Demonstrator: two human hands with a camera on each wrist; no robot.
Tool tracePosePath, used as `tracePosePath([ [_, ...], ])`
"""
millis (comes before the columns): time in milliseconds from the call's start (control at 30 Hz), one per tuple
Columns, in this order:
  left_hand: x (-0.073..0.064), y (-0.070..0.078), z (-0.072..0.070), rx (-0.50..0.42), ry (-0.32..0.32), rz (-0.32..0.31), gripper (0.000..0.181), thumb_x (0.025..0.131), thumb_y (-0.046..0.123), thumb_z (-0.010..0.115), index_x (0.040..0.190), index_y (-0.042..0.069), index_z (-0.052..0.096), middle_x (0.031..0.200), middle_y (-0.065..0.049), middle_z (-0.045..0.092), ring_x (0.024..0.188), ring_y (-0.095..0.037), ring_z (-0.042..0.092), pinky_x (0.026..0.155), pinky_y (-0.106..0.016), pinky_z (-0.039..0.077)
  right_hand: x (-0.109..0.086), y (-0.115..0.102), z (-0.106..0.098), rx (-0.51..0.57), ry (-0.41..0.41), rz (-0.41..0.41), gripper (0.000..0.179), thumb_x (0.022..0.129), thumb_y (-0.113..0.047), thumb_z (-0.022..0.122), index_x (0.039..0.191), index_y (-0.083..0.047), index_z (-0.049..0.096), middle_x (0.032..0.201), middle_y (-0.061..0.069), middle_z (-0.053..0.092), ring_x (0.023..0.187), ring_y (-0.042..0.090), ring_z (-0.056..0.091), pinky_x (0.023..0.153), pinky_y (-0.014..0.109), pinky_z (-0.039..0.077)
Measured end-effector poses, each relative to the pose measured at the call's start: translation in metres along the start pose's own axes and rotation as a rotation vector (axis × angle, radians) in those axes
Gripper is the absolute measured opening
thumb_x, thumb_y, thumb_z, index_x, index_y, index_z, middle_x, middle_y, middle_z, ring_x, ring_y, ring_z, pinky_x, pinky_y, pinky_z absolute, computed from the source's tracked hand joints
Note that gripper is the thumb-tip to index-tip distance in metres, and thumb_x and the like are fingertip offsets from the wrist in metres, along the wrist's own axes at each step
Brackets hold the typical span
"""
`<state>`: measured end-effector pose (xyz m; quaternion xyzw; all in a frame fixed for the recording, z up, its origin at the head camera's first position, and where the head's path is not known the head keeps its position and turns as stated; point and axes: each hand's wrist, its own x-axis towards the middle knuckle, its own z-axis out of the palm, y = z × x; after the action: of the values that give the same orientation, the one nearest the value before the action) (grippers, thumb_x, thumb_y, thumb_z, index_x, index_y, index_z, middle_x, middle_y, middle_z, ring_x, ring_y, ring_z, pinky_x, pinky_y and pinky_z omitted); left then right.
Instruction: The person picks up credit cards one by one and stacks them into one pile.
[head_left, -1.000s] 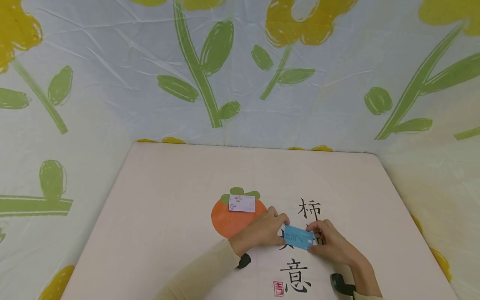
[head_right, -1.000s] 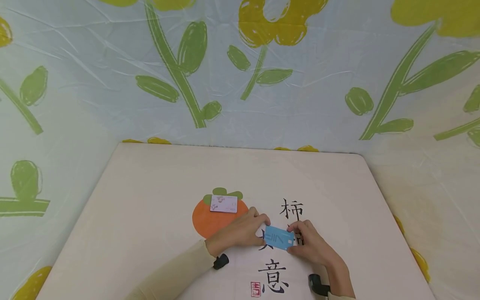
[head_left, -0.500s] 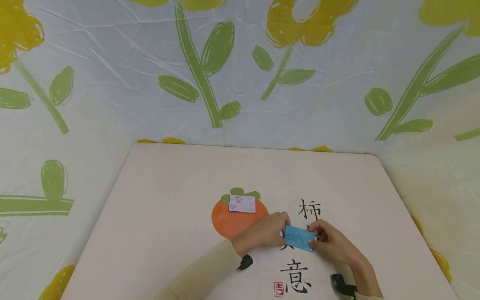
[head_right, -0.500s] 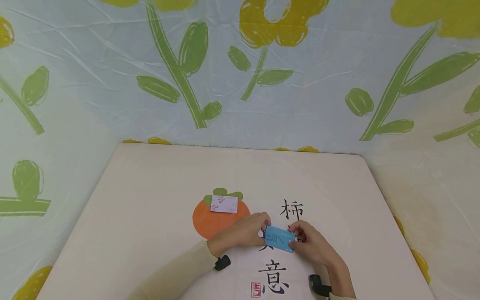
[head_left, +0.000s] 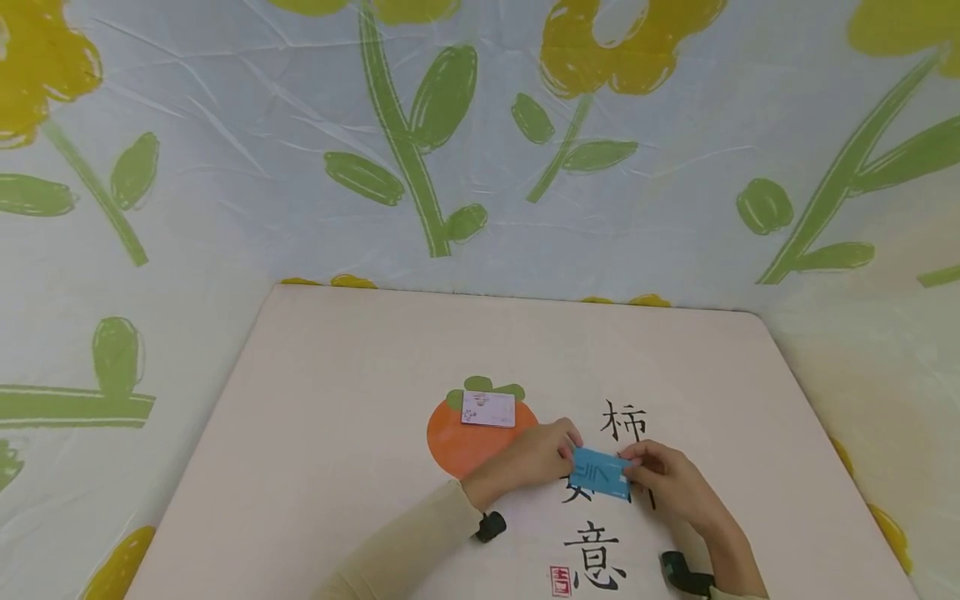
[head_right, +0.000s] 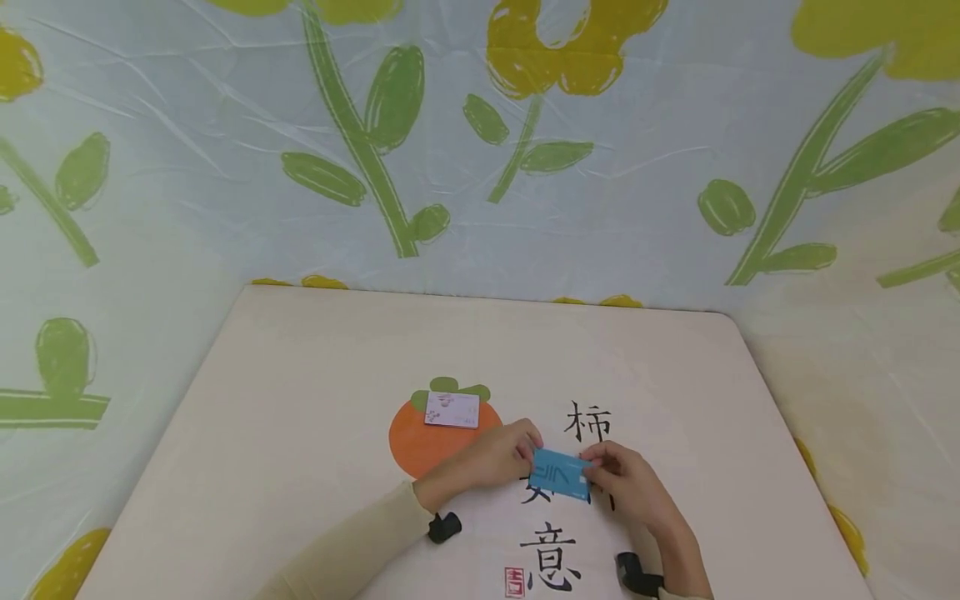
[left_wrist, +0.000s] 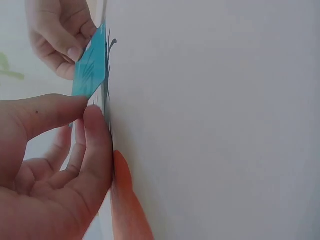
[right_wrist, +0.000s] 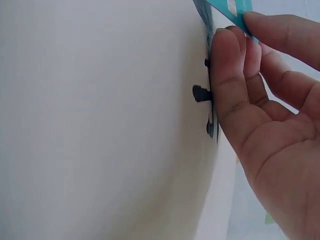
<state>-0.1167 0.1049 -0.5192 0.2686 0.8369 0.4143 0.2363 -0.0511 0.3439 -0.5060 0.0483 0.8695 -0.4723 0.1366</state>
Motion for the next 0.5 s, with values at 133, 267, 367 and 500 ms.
tracePosePath([
  [133,0.0,-0.003,-0.002,-0.095,0.009,-0.05,0.023,0.092,0.01,0.071,0.109,0.022,0.061,0.092,0.008,0.068,0.077,-0.004,0.058,0.065,-0.022,0.047,0.001,-0.002,0.001,0.068,0.001,0.009,0.02,0.098,-0.012,0.065,0.113,0.001,0.064,0.102,0.012,0.064,0.089,0.022,0.062,0.075,0.028,0.054],
  [267,-0.001,-0.007,-0.005,-0.184,0.025,-0.073,0.023,0.093,0.01,0.071,0.11,0.022,0.061,0.085,0.01,0.065,0.071,-0.006,0.06,0.061,-0.023,0.047,0.004,-0.004,0.003,0.131,0.002,0.011,0.024,0.1,-0.013,0.063,0.117,0.003,0.062,0.103,0.015,0.063,0.09,0.023,0.064,0.076,0.031,0.055],
  [367,-0.005,-0.009,-0.009,-0.248,0.04,-0.069,0.024,0.092,0.006,0.069,0.111,0.02,0.061,0.083,0.01,0.065,0.067,-0.007,0.062,0.062,-0.024,0.048,0.007,-0.007,0.006,0.16,0.02,0.006,0.025,0.101,-0.012,0.061,0.119,0.005,0.061,0.104,0.016,0.063,0.09,0.024,0.065,0.077,0.031,0.056],
  [500,-0.01,-0.013,-0.018,-0.296,0.072,-0.057,0.028,0.091,0.003,0.065,0.113,0.019,0.061,0.084,0.009,0.066,0.068,-0.008,0.064,0.065,-0.024,0.049,0.01,-0.013,0.012,0.2,0.066,-0.012,0.028,0.101,-0.013,0.061,0.122,0.006,0.061,0.106,0.018,0.063,0.089,0.022,0.064,0.079,0.03,0.056],
])
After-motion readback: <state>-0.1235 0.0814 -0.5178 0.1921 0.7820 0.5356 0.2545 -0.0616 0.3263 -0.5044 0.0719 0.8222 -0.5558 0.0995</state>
